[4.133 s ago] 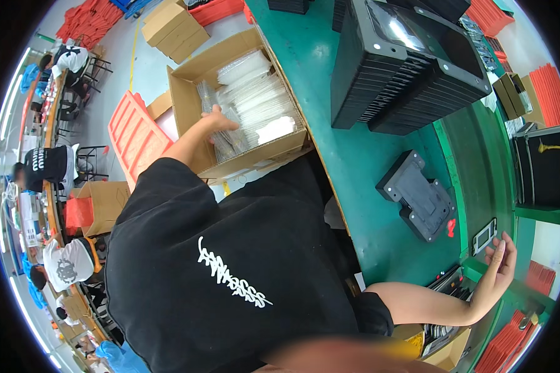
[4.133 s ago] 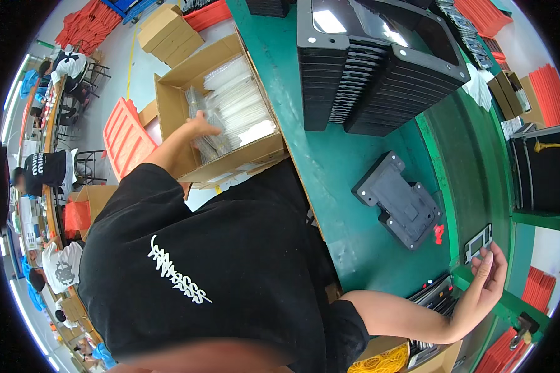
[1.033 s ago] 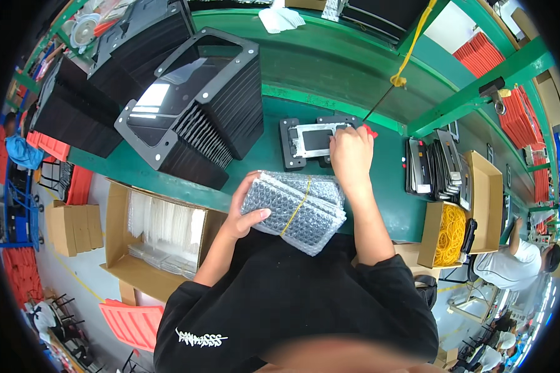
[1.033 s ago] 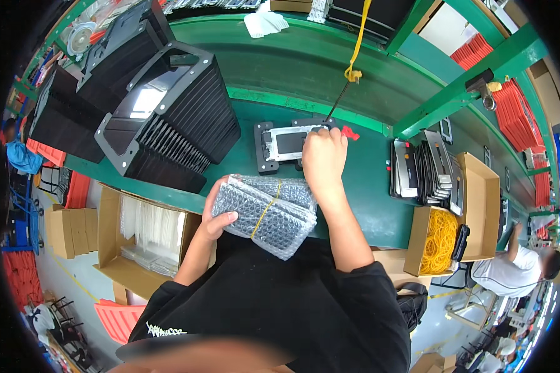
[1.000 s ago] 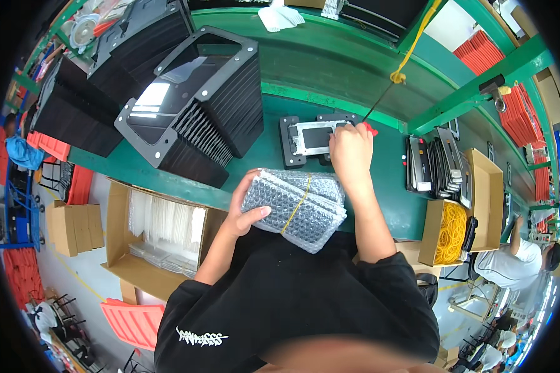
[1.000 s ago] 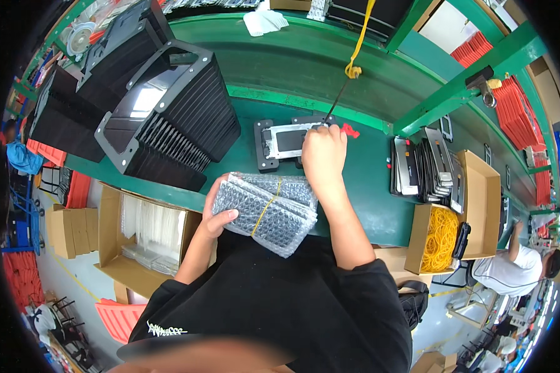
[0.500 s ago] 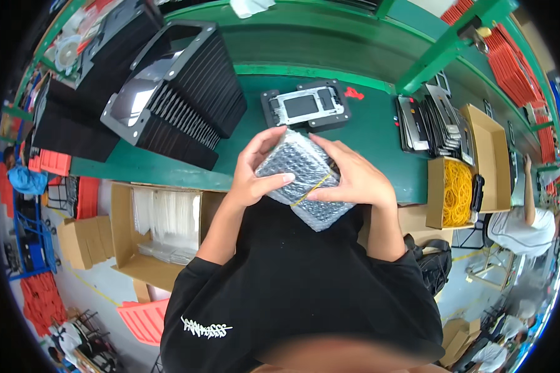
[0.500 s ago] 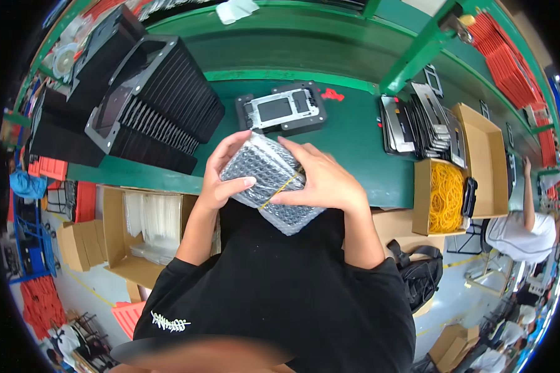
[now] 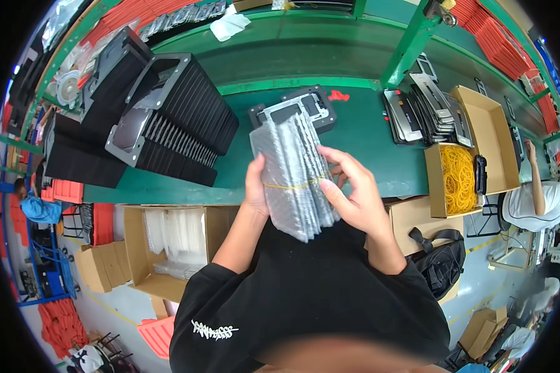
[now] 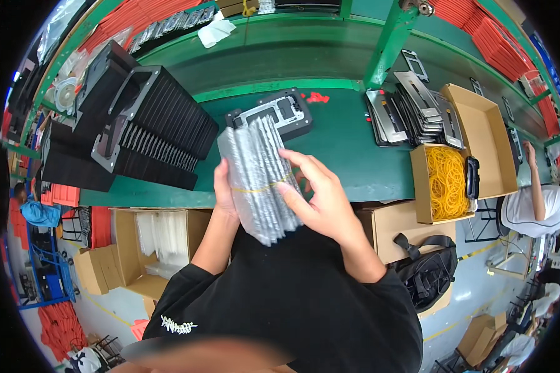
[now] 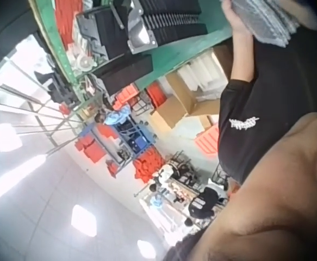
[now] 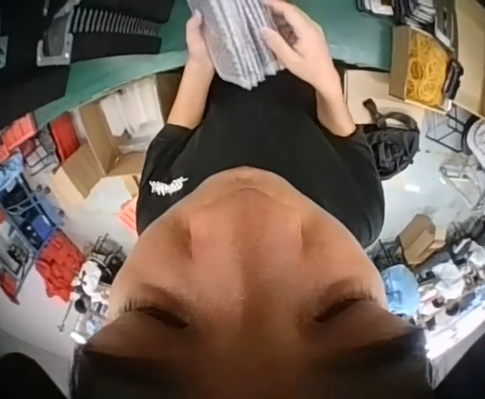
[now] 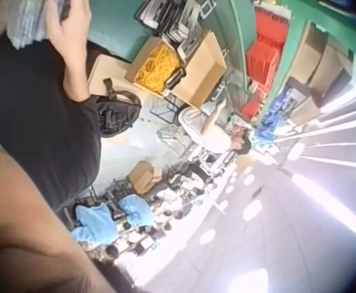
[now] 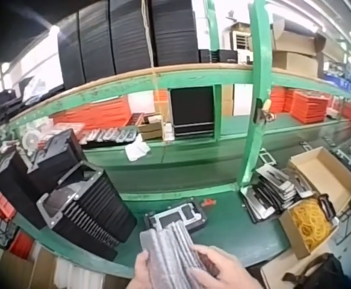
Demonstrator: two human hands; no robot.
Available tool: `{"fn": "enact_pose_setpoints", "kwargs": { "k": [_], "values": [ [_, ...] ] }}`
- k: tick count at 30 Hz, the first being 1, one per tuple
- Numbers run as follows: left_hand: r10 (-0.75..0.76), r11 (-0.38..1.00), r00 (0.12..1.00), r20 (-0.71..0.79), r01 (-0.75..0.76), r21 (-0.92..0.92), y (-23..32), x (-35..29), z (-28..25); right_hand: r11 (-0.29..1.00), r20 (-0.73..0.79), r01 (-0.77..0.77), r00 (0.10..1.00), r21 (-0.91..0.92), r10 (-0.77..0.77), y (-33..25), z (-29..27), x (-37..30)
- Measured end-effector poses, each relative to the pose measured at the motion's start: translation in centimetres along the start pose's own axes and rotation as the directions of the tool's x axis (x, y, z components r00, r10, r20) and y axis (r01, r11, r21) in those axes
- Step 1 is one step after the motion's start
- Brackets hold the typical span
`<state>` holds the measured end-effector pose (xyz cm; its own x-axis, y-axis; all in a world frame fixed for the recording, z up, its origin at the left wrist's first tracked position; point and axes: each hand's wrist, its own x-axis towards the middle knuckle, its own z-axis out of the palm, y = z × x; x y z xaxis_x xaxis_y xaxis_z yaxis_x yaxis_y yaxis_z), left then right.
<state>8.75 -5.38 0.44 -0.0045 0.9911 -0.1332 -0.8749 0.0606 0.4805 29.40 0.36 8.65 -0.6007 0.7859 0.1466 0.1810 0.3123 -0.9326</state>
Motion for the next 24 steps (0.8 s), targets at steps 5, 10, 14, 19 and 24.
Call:
{"fn": "enact_pose_setpoints", "kwargs": {
  "k": [5, 10, 14, 19, 24],
  "values": [
    [0.098, 0.992, 0.995, -0.017, -0.099, -0.077, 0.5, 0.3, 0.6, 0.855, 0.066, 0.326, 0.942, -0.403, -0.328, -1.1, -1.0, 0.3],
    [0.076, 0.997, 0.994, -0.073, -0.075, 0.011, 0.7, 1.3, 0.6, 0.816, 0.021, 0.314, 0.937, -0.486, -0.348, -0.4, -0.5, 0.1],
    [0.03, 0.999, 0.992, -0.126, -0.032, -0.018, -0.1, 2.1, 1.5, 0.829, 0.044, 0.337, 0.934, -0.446, -0.356, 0.4, -0.7, -0.1],
    [0.097, 0.995, 0.993, -0.069, -0.099, -0.03, 2.3, 3.9, 2.0, 0.755, 0.127, 0.577, 0.813, -0.313, -0.569, -0.6, -1.6, -1.9],
    [0.186, 0.968, 0.97, -0.154, -0.208, -0.138, 4.8, 5.4, 1.6, 0.871, 0.577, 0.473, 0.751, -0.132, -0.32, 0.8, -2.9, -3.6]
  ]
}}
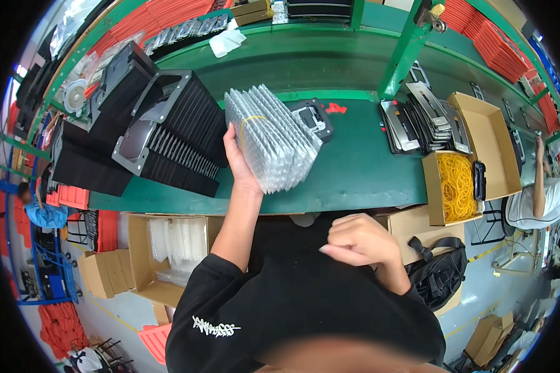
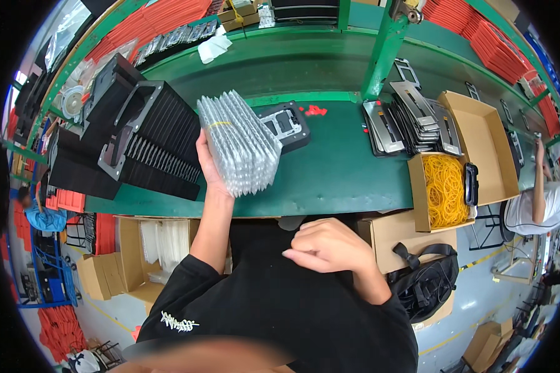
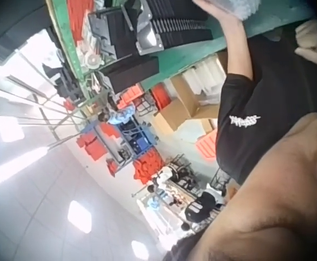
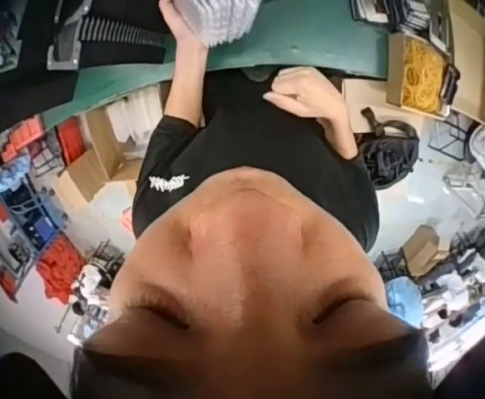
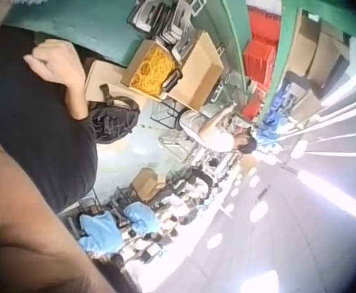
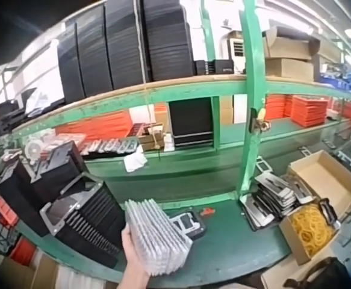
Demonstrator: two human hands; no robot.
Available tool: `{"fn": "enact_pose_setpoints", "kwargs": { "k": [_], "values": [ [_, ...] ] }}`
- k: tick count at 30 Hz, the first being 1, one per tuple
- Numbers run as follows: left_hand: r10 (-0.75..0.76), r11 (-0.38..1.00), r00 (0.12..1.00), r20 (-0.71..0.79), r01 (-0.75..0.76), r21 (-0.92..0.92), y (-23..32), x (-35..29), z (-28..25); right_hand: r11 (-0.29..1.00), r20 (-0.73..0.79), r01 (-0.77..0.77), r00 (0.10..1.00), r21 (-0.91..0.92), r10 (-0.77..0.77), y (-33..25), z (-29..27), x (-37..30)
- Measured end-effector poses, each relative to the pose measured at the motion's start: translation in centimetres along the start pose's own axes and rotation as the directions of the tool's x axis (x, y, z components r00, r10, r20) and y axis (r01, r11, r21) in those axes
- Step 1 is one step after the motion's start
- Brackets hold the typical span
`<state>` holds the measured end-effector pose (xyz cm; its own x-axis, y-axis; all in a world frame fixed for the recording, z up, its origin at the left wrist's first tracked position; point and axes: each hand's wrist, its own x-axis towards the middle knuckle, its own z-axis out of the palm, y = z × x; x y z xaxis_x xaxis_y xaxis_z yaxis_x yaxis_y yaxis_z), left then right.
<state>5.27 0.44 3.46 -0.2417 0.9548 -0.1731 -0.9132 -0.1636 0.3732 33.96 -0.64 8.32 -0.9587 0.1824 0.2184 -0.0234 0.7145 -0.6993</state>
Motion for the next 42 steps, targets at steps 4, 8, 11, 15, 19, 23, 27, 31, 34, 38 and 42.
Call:
{"fn": "enact_pose_setpoints", "kwargs": {
  "k": [4, 8, 11, 15, 19, 23, 27, 31, 34, 38, 42],
  "values": [
    [-0.028, 0.996, 1.0, 0.009, 0.027, 0.082, -0.8, -1.0, 0.6, 0.947, -0.665, -0.162, 0.679, 0.278, 0.312, 0.1, -1.2, 0.8],
    [-0.107, 0.969, 0.993, 0.049, 0.093, 0.227, -3.1, -2.8, 0.2, 0.977, -0.712, -0.203, 0.678, 0.059, 0.184, 0.6, -2.7, 5.4],
    [-0.158, 0.96, 0.979, 0.132, 0.121, 0.253, -4.2, -2.9, 0.1, 0.977, -0.671, -0.212, 0.722, 0.017, 0.168, 1.7, -1.1, 6.7],
    [-0.175, 0.947, 0.975, 0.138, 0.128, 0.294, -3.0, -2.8, -0.2, 0.986, -0.573, -0.161, 0.812, -0.039, 0.11, 1.5, -0.2, 5.1],
    [-0.084, 0.961, 0.996, -0.013, 0.085, 0.262, -1.6, -0.8, 0.0, 0.973, -0.492, -0.122, 0.871, -0.196, 0.01, 1.2, 1.3, 2.4],
    [0.073, 0.974, 0.997, -0.04, -0.062, 0.216, -1.0, 0.3, 1.7, 0.984, -0.342, -0.142, 0.935, -0.109, 0.097, 0.5, 1.2, -1.2],
    [0.137, 0.987, 0.989, -0.061, -0.13, 0.099, -0.2, 0.4, 1.9, 0.965, -0.43, -0.254, 0.879, -0.059, 0.205, 0.2, -1.1, -5.1],
    [0.167, 0.985, 0.986, -0.03, -0.165, 0.057, 0.8, -0.9, 0.4, 0.498, -0.874, -0.85, 0.366, -0.173, 0.321, 0.3, -8.0, -11.0],
    [0.136, 0.985, 0.989, 0.053, -0.141, 0.104, 0.4, -1.0, 0.1, 0.197, -0.93, -0.979, 0.114, -0.046, 0.349, 2.4, -13.0, -15.8],
    [0.115, 0.982, 0.976, 0.184, -0.14, 0.129, -0.4, -2.1, 0.0, 0.091, -0.822, -0.991, 0.129, -0.094, 0.555, 7.0, -17.3, -18.9],
    [0.077, 0.979, 0.972, 0.222, -0.116, 0.168, -0.7, -2.7, -0.8, 0.332, -0.772, -0.94, 0.272, -0.083, 0.575, 8.3, -19.5, -20.1]
  ]
}}
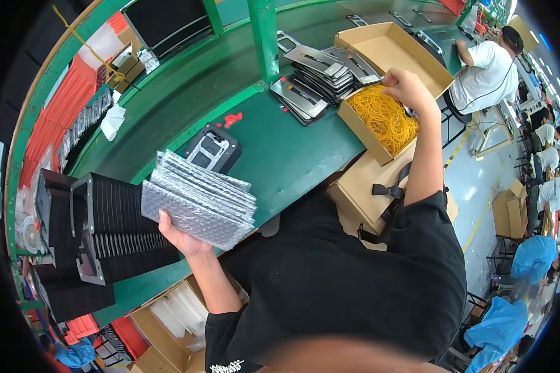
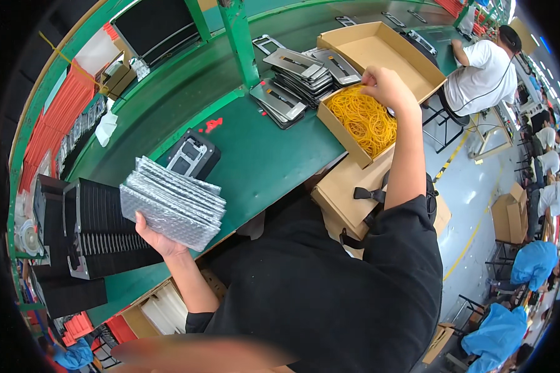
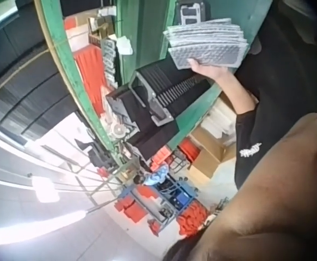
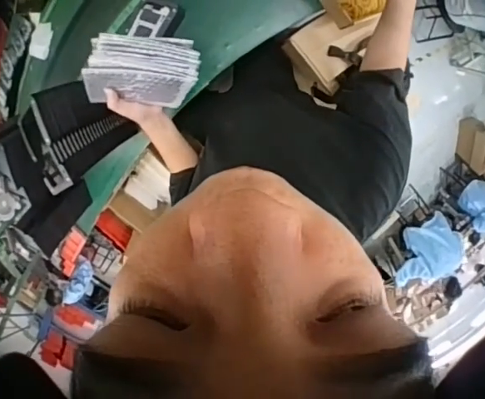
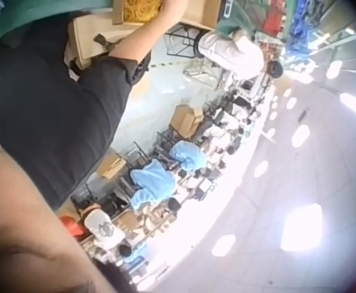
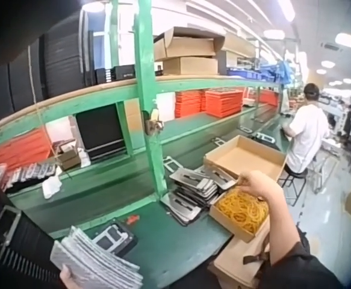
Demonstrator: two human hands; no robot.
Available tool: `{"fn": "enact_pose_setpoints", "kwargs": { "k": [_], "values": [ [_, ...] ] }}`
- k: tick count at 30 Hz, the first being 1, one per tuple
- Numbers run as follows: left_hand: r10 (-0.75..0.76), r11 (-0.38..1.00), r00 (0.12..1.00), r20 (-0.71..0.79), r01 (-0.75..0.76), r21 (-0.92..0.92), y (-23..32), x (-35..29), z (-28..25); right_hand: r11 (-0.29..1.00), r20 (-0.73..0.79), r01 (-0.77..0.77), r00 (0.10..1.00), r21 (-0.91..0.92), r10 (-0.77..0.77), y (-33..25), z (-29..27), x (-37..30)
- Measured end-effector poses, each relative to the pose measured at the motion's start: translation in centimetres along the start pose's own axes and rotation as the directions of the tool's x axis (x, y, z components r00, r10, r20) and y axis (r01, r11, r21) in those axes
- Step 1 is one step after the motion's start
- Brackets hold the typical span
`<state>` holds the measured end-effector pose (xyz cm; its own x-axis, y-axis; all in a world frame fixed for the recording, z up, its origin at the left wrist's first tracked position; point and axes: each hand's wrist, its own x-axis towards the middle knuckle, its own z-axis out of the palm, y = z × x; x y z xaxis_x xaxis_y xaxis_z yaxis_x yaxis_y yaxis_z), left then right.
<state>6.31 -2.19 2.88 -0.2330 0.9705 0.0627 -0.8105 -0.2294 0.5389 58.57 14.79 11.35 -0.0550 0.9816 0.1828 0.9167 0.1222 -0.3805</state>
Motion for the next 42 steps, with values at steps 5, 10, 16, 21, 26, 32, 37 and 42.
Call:
{"fn": "enact_pose_setpoints", "kwargs": {
  "k": [5, 10, 16, 21, 26, 32, 37, 42],
  "values": [
    [-0.033, 0.998, 0.999, -0.012, 0.034, 0.062, -0.5, -0.4, -0.8, 0.997, 0.109, -0.066, 0.992, -0.05, 0.071, -1.1, -1.5, 0.7],
    [-0.086, 0.979, 0.996, -0.015, 0.088, 0.184, -1.1, -0.8, 0.4, 0.976, 0.079, -0.039, 0.995, -0.215, 0.057, -2.5, -2.6, -0.2],
    [0.054, 0.932, 0.994, -0.092, -0.017, 0.362, -3.3, 0.2, -0.1, 0.805, 0.091, 0.275, 0.923, 0.525, -0.374, -16.9, 1.9, -6.2],
    [0.351, 0.581, 0.822, 0.448, -0.567, 0.584, -4.6, 2.0, 3.7, 0.39, -0.025, 0.327, 0.793, 0.861, -0.609, -23.1, 13.0, -8.6],
    [0.123, 0.557, 0.861, 0.494, -0.472, 0.684, -6.5, 1.1, 0.8, 0.146, 0.04, 0.034, 0.878, 0.989, -0.476, -22.4, 20.0, -11.0],
    [0.254, 0.58, 0.88, 0.402, -0.471, 0.665, -7.9, 0.6, 0.5, 0.177, 0.145, -0.068, 0.87, 0.982, -0.471, -21.8, 20.9, -11.8],
    [0.233, 0.639, 0.897, 0.375, -0.432, 0.636, -8.0, 0.5, 2.4, 0.13, 0.127, -0.071, 0.855, 0.989, -0.503, -21.9, 21.4, -11.7],
    [0.24, 0.588, 0.812, 0.531, -0.557, 0.586, -6.1, 2.1, 4.2, 0.11, -0.012, 0.077, 0.868, 0.991, -0.496, -24.2, 18.6, -11.6]
  ]
}}
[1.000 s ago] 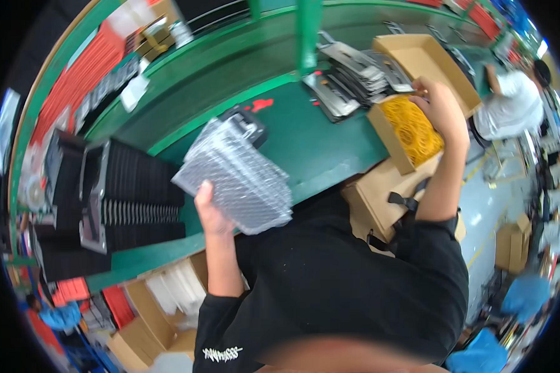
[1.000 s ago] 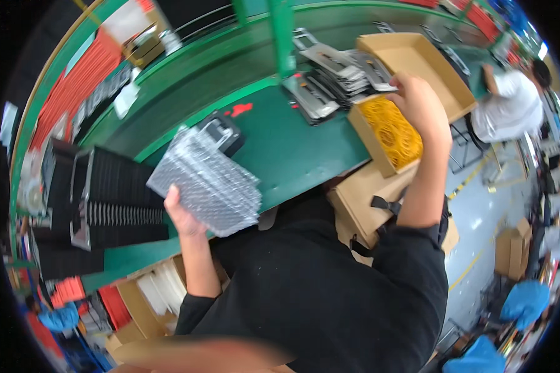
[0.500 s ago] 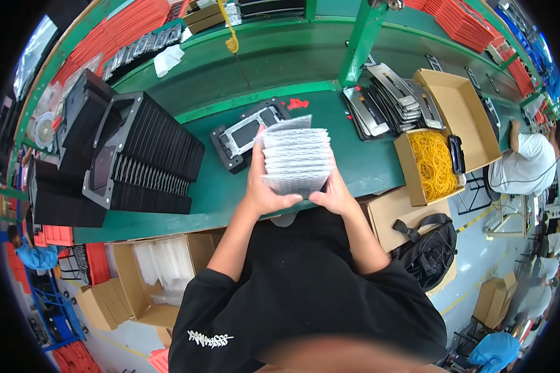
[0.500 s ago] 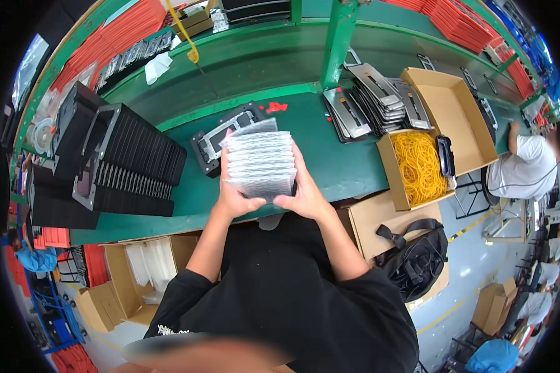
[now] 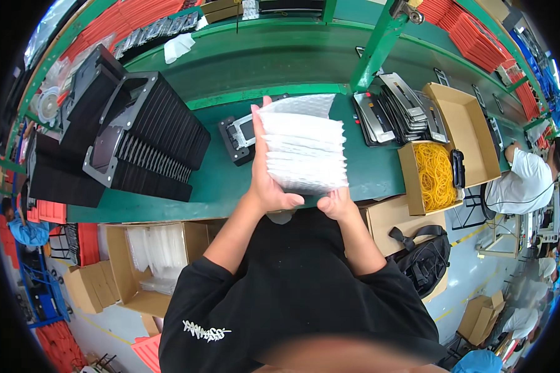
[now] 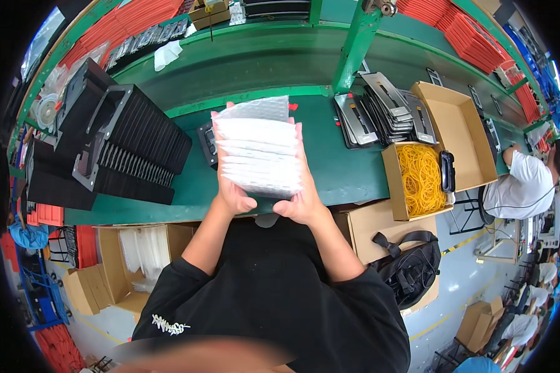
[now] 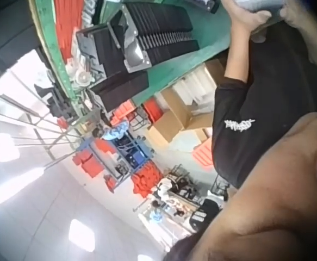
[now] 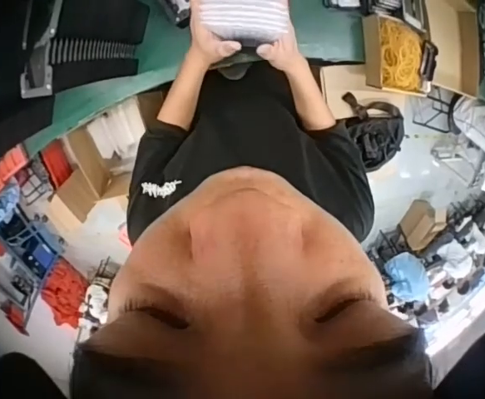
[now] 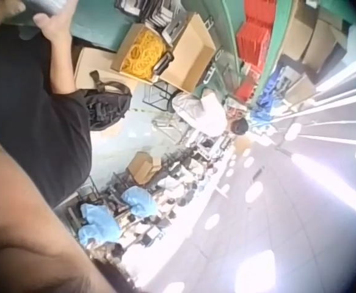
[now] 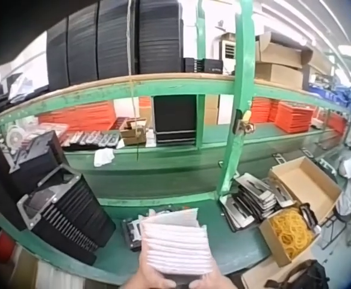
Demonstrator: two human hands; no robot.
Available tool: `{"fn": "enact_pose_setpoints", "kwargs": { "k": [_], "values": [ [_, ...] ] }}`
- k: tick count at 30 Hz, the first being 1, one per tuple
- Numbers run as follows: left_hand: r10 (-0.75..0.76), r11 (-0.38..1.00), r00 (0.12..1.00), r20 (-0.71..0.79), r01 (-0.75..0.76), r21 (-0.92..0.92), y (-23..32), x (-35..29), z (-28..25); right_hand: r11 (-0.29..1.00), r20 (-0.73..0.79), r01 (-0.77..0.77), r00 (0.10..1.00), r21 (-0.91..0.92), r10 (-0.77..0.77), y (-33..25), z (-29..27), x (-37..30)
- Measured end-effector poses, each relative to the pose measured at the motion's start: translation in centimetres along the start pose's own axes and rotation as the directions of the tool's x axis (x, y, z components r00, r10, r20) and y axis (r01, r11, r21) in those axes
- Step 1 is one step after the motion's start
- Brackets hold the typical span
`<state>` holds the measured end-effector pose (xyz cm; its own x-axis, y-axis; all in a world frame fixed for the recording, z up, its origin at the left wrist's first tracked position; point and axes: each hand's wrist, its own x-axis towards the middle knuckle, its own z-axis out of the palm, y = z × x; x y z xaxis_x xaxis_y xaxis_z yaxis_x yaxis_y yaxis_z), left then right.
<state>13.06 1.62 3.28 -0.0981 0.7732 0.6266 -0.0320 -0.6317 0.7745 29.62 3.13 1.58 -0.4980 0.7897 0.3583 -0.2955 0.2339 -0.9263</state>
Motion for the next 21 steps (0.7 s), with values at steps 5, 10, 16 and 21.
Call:
{"fn": "enact_pose_setpoints", "kwargs": {
  "k": [5, 10, 16, 21],
  "values": [
    [-0.038, 0.996, 0.999, 0.005, 0.038, -0.083, 2.4, 1.0, -0.4, 0.995, 0.016, -0.031, 0.999, -0.094, 0.033, -0.6, -1.2, 0.3],
    [0.11, 0.994, 0.988, 0.111, -0.112, 0.012, 2.8, 2.1, -1.0, 0.991, -0.012, 0.029, 0.999, -0.128, -0.031, -2.0, -1.0, 1.1],
    [-0.241, 0.961, 0.946, 0.218, 0.201, 0.19, -4.6, -4.9, -5.0, 0.957, 0.145, -0.031, 0.986, -0.289, 0.076, -4.6, -1.1, 3.3],
    [-0.392, 0.886, 0.909, 0.14, 0.332, 0.323, -5.6, -6.6, -3.7, 0.995, -0.034, -0.003, 0.999, -0.1, 0.0, -4.6, -0.6, 3.9]
  ]
}}
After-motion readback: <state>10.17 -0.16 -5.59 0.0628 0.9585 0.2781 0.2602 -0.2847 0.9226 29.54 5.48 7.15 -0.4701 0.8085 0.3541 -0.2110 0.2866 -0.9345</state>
